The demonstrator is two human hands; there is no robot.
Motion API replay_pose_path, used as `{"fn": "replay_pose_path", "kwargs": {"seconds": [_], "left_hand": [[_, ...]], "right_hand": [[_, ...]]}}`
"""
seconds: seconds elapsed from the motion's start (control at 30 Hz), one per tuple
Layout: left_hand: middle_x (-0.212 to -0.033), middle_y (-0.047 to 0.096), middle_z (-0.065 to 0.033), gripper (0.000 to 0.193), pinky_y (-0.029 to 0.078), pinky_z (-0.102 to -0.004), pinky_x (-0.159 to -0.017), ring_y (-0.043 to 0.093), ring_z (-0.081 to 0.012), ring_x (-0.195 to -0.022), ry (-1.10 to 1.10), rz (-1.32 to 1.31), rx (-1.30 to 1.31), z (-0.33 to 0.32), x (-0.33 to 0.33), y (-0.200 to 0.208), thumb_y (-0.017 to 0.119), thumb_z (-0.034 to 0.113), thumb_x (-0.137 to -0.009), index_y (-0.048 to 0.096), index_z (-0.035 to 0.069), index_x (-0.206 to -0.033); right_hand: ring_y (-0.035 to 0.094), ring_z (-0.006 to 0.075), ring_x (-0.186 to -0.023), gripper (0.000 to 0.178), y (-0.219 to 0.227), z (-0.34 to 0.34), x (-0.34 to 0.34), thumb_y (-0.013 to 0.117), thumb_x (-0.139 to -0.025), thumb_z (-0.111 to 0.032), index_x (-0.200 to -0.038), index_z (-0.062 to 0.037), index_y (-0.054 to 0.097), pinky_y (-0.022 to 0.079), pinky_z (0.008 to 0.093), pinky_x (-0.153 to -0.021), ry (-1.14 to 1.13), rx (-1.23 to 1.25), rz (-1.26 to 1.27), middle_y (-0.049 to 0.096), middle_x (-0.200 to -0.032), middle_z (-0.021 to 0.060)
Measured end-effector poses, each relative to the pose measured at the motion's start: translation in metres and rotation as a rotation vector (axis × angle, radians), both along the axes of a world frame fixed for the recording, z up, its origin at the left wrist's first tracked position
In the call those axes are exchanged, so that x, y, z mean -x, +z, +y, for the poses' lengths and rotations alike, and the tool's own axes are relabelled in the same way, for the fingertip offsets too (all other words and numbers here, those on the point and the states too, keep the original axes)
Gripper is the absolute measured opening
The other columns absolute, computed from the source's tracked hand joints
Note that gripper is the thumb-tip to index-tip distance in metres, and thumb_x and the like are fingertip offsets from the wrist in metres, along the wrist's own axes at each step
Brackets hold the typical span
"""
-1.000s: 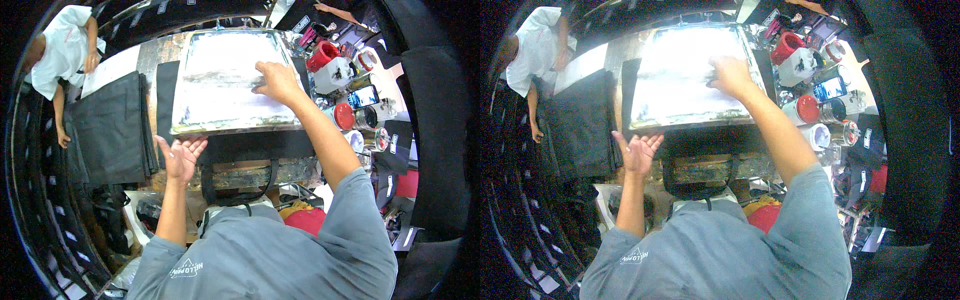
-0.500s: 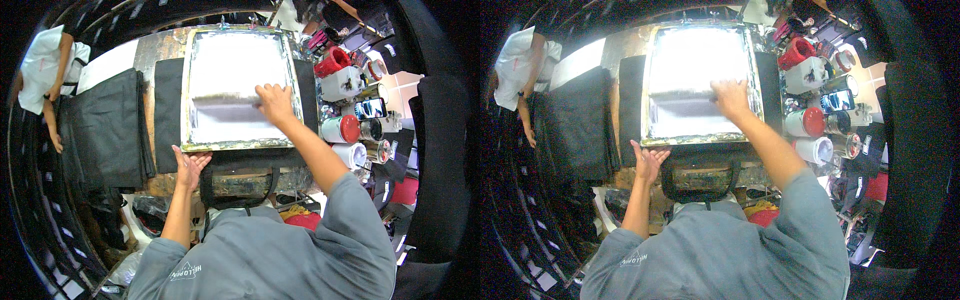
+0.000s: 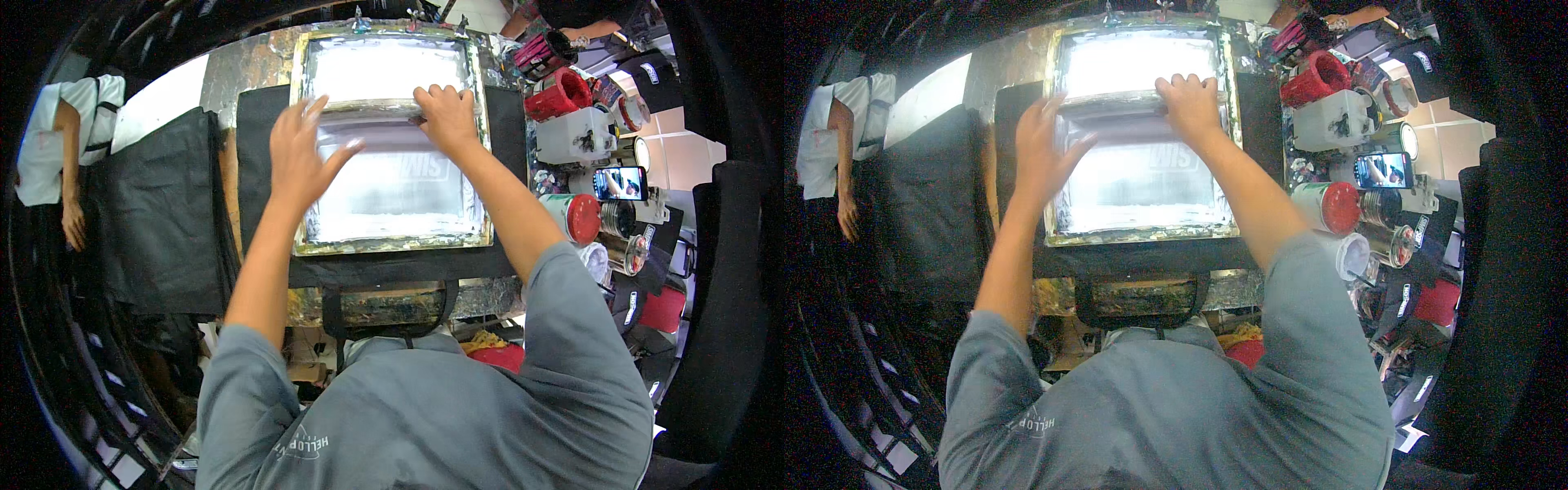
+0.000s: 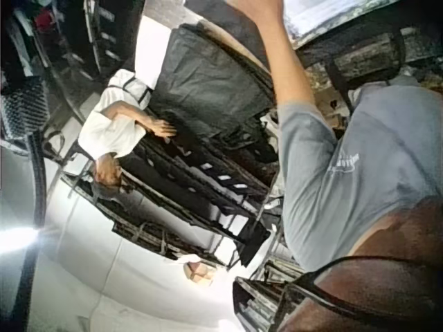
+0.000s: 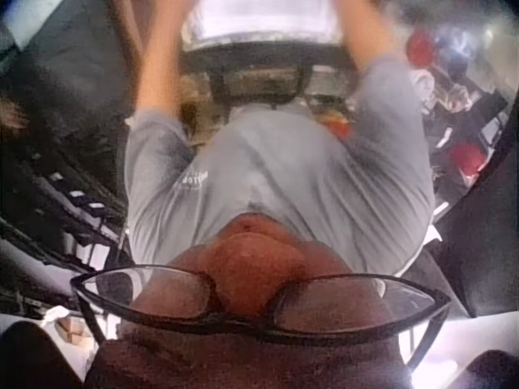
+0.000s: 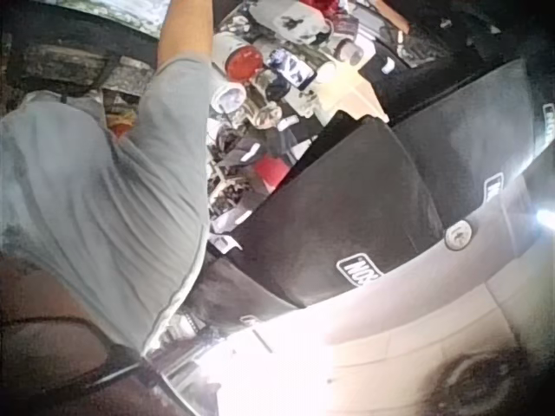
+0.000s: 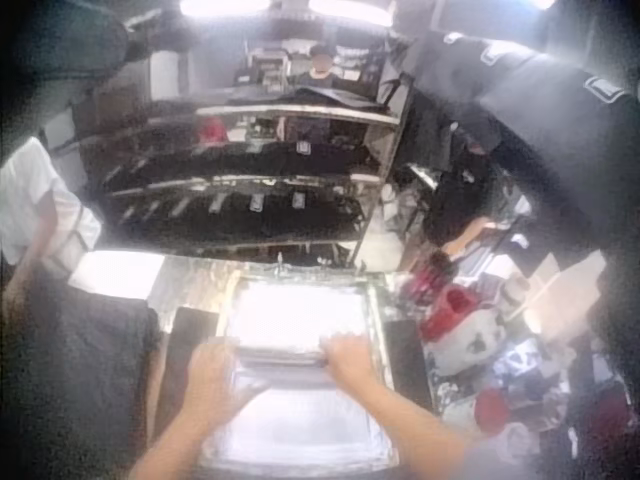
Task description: The person screen prints a design onto black bags, applying ink to the screen with a squeegee, lowering the screen onto the bags, and passing the printed bags to another person.
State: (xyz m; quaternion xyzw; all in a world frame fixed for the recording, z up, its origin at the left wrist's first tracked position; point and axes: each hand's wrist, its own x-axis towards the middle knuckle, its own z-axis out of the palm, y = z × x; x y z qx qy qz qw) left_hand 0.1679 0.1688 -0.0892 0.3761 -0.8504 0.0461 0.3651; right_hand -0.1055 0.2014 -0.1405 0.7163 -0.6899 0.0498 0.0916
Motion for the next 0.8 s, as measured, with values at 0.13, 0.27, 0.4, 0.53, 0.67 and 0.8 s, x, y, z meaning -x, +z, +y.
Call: {"fn": "replay_pose_path", "kwargs": {"seconds": [0.13, 0.27, 0.4, 0.53, 0.67, 0.8], "left_hand": [[-0.099, 0.068, -0.0099, 0.054, 0.048, -0.0412, -0.09, 0.064, -0.0267, -0.099, 0.063, -0.393, -0.211, -0.035, 0.034, -0.044, 0.072, 0.056, -0.089, 0.07, 0.005, -0.106], [-0.088, 0.066, -0.0055, 0.052, 0.048, -0.0393, -0.08, 0.062, -0.0242, -0.084, 0.05, -0.485, -0.271, -0.016, 0.022, -0.064, 0.07, 0.059, -0.088, 0.069, 0.007, -0.093], [-0.079, 0.062, -0.0048, 0.055, 0.047, -0.0391, -0.073, 0.059, -0.0226, -0.075, 0.016, -0.421, -0.198, 0.021, 0.002, -0.067, 0.071, 0.063, -0.083, 0.065, 0.008, -0.082], [-0.08, 0.061, -0.0048, 0.056, 0.046, -0.0397, -0.072, 0.059, -0.0229, -0.074, -0.001, -0.415, -0.181, 0.06, -0.016, -0.071, 0.073, 0.064, -0.08, 0.065, 0.008, -0.083], [-0.08, 0.059, -0.0045, 0.054, 0.046, -0.0395, -0.073, 0.058, -0.0233, -0.075, -0.017, -0.368, -0.163, 0.101, -0.036, -0.075, 0.078, 0.059, -0.077, 0.065, 0.008, -0.083], [-0.113, 0.061, -0.0138, 0.067, 0.045, -0.0455, -0.098, 0.057, -0.0321, -0.109, -0.035, -0.214, -0.28, 0.109, -0.044, -0.061, 0.083, 0.056, -0.077, 0.065, 0.001, -0.111]], "right_hand": [[0.063, 0.0258, -0.096, 0.028, -0.012, 0.014, -0.01, 0.078, -0.081, -0.019, -0.105, -0.0186, 0.063, 0.041, 0.048, -0.086, -0.002, 0.041, -0.024, 0.066, -0.095, 0.0024], [0.063, 0.0256, -0.095, 0.022, -0.014, 0.042, -0.023, 0.072, -0.083, -0.014, -0.102, -0.0174, 0.063, 0.042, 0.0466, -0.085, 0.0, 0.045, 0.017, 0.065, -0.093, 0.0027], [0.062, 0.0232, -0.091, 0.03, -0.015, 0.079, -0.038, 0.075, -0.077, -0.011, -0.104, -0.0165, 0.064, 0.042, 0.0431, -0.083, 0.012, 0.078, 0.002, 0.064, -0.092, 0.002], [0.059, 0.0223, -0.087, 0.032, -0.017, 0.121, -0.053, 0.076, -0.076, -0.009, -0.105, -0.0151, 0.064, 0.041, 0.0423, -0.083, 0.033, 0.098, -0.031, 0.062, -0.09, 0.0022], [0.058, 0.0237, -0.087, 0.036, -0.013, 0.161, -0.072, 0.079, -0.073, -0.012, -0.104, -0.0143, 0.063, 0.041, 0.0434, -0.082, 0.028, 0.03, -0.034, 0.06, -0.09, 0.0037], [0.06, 0.0255, -0.091, 0.025, -0.003, 0.155, -0.069, 0.072, -0.082, -0.017, -0.106, -0.0165, 0.063, 0.041, 0.0455, -0.082, 0.024, 0.004, -0.033, 0.062, -0.092, 0.004]]}}
